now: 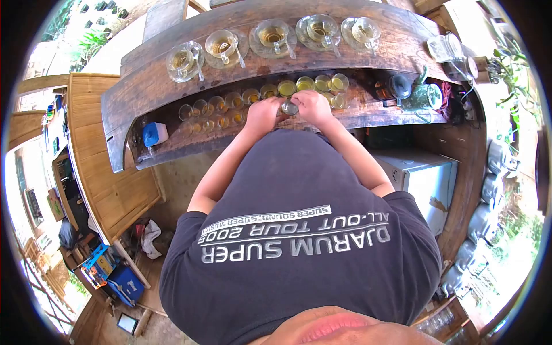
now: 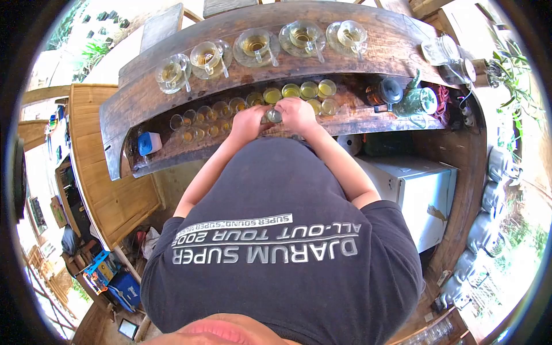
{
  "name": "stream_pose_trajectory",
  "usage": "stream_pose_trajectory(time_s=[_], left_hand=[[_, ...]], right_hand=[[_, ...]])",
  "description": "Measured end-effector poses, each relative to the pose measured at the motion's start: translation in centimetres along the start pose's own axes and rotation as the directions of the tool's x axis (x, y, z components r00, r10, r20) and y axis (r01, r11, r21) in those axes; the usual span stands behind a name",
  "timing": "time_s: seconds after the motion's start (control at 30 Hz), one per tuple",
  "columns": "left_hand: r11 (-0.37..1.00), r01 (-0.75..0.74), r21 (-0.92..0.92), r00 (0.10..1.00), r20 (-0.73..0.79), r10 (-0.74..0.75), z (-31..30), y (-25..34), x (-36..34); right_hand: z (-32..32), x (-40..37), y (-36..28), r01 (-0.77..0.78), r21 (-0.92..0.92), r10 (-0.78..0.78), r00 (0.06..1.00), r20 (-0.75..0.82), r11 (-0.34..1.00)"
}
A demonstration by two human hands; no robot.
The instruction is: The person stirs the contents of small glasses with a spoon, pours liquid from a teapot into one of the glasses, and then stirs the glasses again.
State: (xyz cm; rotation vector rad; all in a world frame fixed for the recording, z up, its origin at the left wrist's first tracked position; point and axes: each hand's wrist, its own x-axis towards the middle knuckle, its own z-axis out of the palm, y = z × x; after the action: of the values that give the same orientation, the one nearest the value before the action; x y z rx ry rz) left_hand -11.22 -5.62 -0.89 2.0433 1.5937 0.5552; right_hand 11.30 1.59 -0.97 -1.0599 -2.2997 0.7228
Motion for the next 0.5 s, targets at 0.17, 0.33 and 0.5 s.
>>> stream_pose_trajectory(time_s=[0.17, 0.33, 0.5], left_hand=[[1.0, -0.016, 0.011, 1.0, -0.015, 0.016, 0.2, -0.4, -0.1], [1.0, 0.012, 0.009, 1.0, 0.02, -0.012, -0.4, 0.5, 0.0], [0.999, -0.05, 0.015, 0.998, -0.024, 0.05, 0.0, -0.2, 0.0]], right_hand=[[0.6, -0.1, 0.1, 0.084, 0.028, -0.085, 0.996, 0.028, 0.996], [-0.1, 0.4, -0.6, -0.028, -0.008, 0.027, 1.0, -0.013, 1.0], [0.1, -0.2, -0.3, 0.02, 0.007, -0.02, 0.999, 0.033, 1.0]])
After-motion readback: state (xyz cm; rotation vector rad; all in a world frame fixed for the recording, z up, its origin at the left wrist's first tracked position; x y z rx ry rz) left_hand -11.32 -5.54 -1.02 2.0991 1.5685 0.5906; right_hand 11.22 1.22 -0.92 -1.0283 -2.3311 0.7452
